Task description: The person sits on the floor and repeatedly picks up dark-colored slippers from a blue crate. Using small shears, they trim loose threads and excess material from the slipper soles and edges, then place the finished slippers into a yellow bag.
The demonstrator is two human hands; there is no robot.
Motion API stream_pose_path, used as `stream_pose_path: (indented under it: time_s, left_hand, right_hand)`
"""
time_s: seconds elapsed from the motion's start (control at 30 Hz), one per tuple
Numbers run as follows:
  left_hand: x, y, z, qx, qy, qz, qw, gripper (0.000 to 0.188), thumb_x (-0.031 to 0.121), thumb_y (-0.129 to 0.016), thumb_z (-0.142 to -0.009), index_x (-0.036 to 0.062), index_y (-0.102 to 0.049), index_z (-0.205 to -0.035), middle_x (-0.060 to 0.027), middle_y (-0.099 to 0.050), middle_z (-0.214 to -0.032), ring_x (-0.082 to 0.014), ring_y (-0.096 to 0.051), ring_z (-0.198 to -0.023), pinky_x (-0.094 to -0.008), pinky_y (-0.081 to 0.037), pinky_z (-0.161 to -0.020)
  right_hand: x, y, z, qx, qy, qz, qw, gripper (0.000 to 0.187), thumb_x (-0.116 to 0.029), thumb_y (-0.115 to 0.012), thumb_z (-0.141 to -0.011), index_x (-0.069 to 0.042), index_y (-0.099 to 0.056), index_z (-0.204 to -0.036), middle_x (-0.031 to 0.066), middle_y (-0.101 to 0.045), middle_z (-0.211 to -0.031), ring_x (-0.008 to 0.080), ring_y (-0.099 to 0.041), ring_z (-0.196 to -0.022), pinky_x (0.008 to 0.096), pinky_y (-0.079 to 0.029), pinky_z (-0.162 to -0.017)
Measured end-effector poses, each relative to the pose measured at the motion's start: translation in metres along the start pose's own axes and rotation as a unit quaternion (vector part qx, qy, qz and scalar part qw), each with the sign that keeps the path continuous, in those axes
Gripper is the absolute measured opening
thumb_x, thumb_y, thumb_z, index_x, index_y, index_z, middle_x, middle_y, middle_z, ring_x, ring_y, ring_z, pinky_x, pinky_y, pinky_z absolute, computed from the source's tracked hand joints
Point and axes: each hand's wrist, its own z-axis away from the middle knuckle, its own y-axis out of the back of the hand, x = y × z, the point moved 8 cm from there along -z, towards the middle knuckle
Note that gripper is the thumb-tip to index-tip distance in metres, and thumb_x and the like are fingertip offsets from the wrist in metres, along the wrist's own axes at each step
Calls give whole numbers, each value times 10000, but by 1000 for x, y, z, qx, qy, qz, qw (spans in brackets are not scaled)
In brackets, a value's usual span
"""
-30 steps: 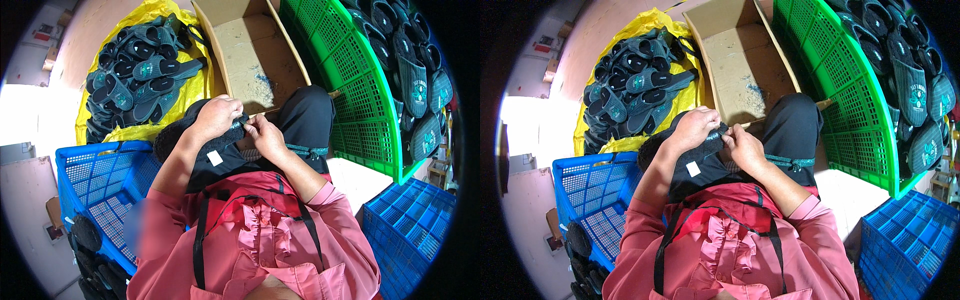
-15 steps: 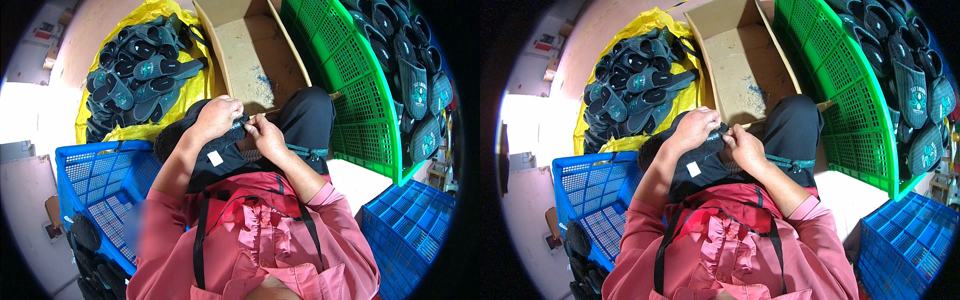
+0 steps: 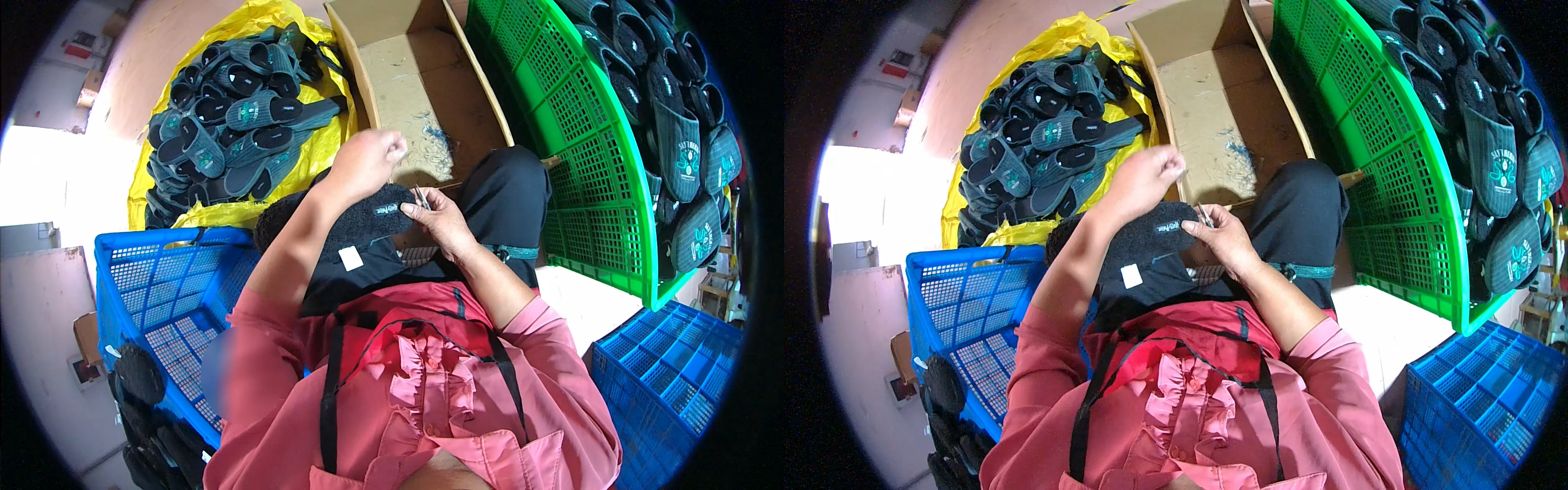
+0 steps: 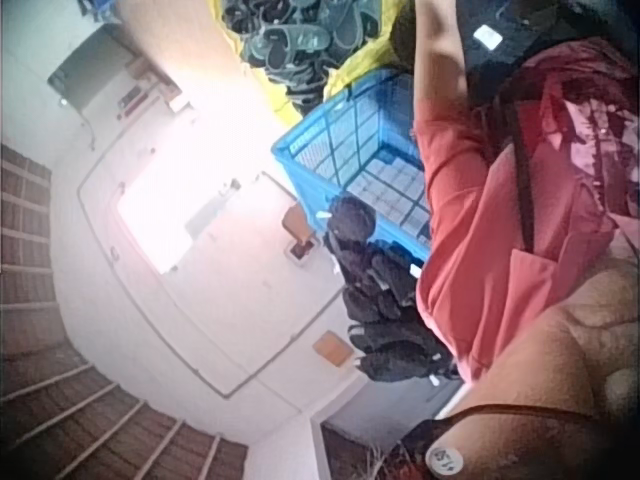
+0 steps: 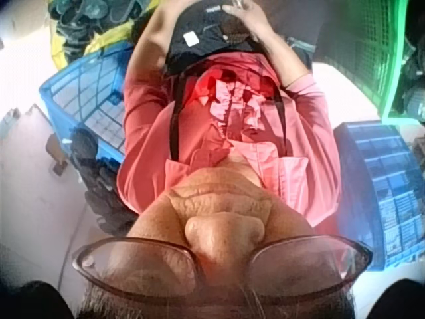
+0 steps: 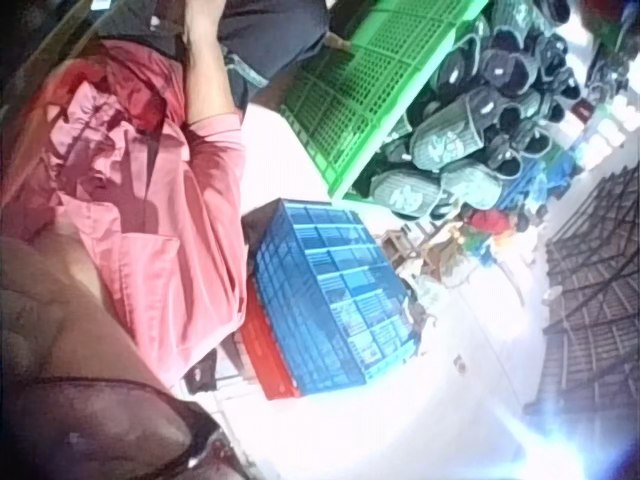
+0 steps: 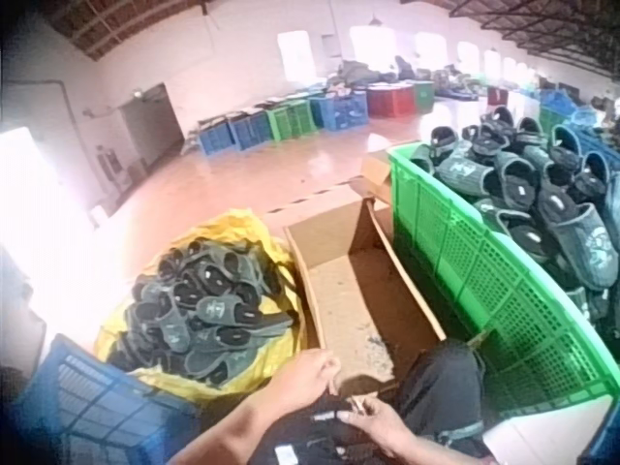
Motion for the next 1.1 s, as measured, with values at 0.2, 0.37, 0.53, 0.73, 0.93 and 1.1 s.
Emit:
stream_pose_path:
  time_s: [0.2, 0.37, 0.53, 0.73, 0.93, 1.1]
  left_hand:
    - [-10, -10, -70, 34, -55, -77, 995, 236, 187, -615, -884, 109, -723, -1078, -167, -700, -1050, -333, -664, -975, -407, -524, -822]
    - [-31, -21, -101, 1, 24, -111, 994, 211, 265, -656, -868, 151, -761, -1011, -112, -725, -971, -315, -684, -892, -410, -532, -802]
    - [-20, -17, -103, -1, 79, -121, 989, 223, 327, -685, -842, 137, -755, -935, -132, -715, -893, -307, -685, -846, -421, -533, -757]
    - [-16, -7, -98, -41, 12, -140, 989, 332, 318, -679, -858, 154, -698, -1147, -158, -692, -1097, -333, -660, -1010, -417, -523, -877]
    - [-50, 74, -64, -93, 66, -110, 987, 273, 285, -649, -898, 50, -732, -1008, -127, -722, -945, -248, -677, -870, -354, -512, -803]
    - [-122, 121, 17, 7, 243, 191, 951, 145, 87, -642, -911, 47, -697, -1039, -28, -696, -960, -117, -649, -849, -252, -516, -760]
  right_hand:
    - [9, 2, -1, 10, -34, -15, 999, 132, -121, -714, -908, -70, -633, -998, -60, -610, -868, 43, -509, -749, 201, -416, -673]
    - [12, 3, 0, 12, -34, -45, 998, 136, -123, -708, -913, -65, -635, -1011, -45, -618, -887, 61, -524, -773, 216, -431, -714]
    - [20, 5, -8, 8, -23, -44, 999, 154, -127, -711, -910, -58, -634, -1024, -46, -614, -883, 66, -527, -788, 218, -431, -733]
    - [23, -2, -9, 5, -50, -66, 997, 120, -163, -690, -930, -101, -621, -1005, -55, -599, -814, 44, -476, -615, 203, -387, -522]
    - [33, 12, -8, 56, -88, -116, 988, 82, -245, -616, -979, -164, -602, -979, -86, -541, -736, 33, -430, -543, 182, -323, -454]
    - [28, 18, -14, 47, -40, -230, 971, 79, -225, -543, -1020, -153, -559, -990, -54, -517, -752, 51, -398, -528, 203, -287, -446]
